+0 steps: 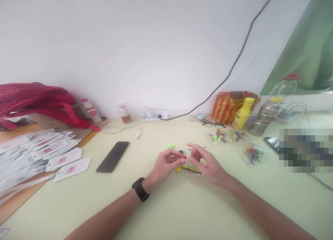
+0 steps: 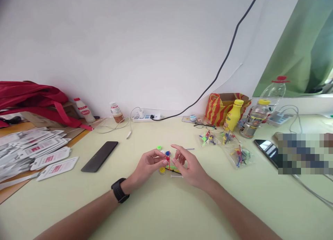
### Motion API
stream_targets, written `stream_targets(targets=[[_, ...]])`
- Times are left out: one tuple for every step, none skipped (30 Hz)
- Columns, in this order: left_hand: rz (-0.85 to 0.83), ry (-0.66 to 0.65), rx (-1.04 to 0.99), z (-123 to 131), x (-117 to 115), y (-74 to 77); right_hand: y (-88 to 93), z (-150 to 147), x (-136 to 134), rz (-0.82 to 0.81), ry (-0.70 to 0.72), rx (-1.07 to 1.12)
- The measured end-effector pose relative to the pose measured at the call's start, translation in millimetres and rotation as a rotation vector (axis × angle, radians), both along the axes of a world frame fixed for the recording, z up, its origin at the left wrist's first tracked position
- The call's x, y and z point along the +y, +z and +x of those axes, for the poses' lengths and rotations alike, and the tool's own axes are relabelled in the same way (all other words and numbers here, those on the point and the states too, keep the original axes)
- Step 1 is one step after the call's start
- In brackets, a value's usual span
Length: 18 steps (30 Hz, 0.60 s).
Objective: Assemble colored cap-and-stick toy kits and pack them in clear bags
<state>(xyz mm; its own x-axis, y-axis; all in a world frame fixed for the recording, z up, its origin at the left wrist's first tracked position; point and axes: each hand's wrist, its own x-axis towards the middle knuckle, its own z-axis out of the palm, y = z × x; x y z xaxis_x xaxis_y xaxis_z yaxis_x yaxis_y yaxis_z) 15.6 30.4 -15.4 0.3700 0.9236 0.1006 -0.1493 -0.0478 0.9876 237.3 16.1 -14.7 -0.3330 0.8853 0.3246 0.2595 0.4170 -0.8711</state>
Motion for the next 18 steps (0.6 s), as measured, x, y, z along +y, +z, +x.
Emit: stream_targets(targets=[[-0.001,0.002,0.001,-0.1,0.3,-0.6,-0.4,-0.3,-0.9,-0.01,0.007,-0.001],[-0.001,0.003,0.0,0.0,0.7,-1.1,-0.8,-0.6,-1.9,-0.019,0.014,0.005],[0.0,0.004,-0.003,0.1,1.1,-1.4,-1.2,-1.0,-3.0,-0.028,0.024,0.013],[-0.001,0.007,-0.01,0.2,1.4,-1.7,-1.6,-1.4,-4.1,-0.033,0.033,0.024],[-0.002,0.01,-0.017,0.4,1.7,-1.7,-2.0,-1.8,-5.1,-0.037,0.041,0.037],[-0.005,0.014,-0.025,0.6,1.8,-1.6,-2.5,-2.2,-5.8,-0.038,0.046,0.052],[-0.009,0.017,-0.032,0.8,1.9,-1.4,-3.1,-2.5,-6.3,-0.037,0.045,0.069],[-0.014,0.02,-0.034,1.0,1.7,-1.0,-3.7,-2.8,-6.5,-0.037,0.042,0.086],[-0.02,0.024,-0.034,1.1,1.4,-0.5,-4.3,-3.0,-6.4,-0.039,0.039,0.1],[-0.025,0.026,-0.03,1.2,1.0,0.1,-4.8,-3.1,-6.1,-0.042,0.037,0.111],[-0.028,0.029,-0.026,1.4,0.5,0.8,-5.1,-3.0,-5.7,-0.045,0.038,0.117],[-0.03,0.03,-0.021,1.5,0.0,1.4,-5.3,-2.9,-5.1,-0.048,0.04,0.118],[-0.031,0.031,-0.018,1.7,-0.4,2.0,-5.4,-2.6,-4.5,-0.048,0.042,0.116],[-0.03,0.031,-0.016,1.8,-0.9,2.5,-5.6,-2.2,-3.9,-0.044,0.044,0.113],[-0.028,0.03,-0.015,1.9,-1.2,2.9,-5.8,-1.5,-3.3,-0.036,0.044,0.11],[-0.025,0.027,-0.014,2.0,-1.4,3.3,-6.1,-0.6,-2.8,-0.025,0.044,0.101],[-0.021,0.025,-0.013,2.1,-1.6,3.6,-6.5,0.4,-2.4,-0.009,0.041,0.084],[-0.015,0.022,-0.011,2.0,-1.8,4.0,-7.0,1.5,-2.1,0.013,0.036,0.061]])
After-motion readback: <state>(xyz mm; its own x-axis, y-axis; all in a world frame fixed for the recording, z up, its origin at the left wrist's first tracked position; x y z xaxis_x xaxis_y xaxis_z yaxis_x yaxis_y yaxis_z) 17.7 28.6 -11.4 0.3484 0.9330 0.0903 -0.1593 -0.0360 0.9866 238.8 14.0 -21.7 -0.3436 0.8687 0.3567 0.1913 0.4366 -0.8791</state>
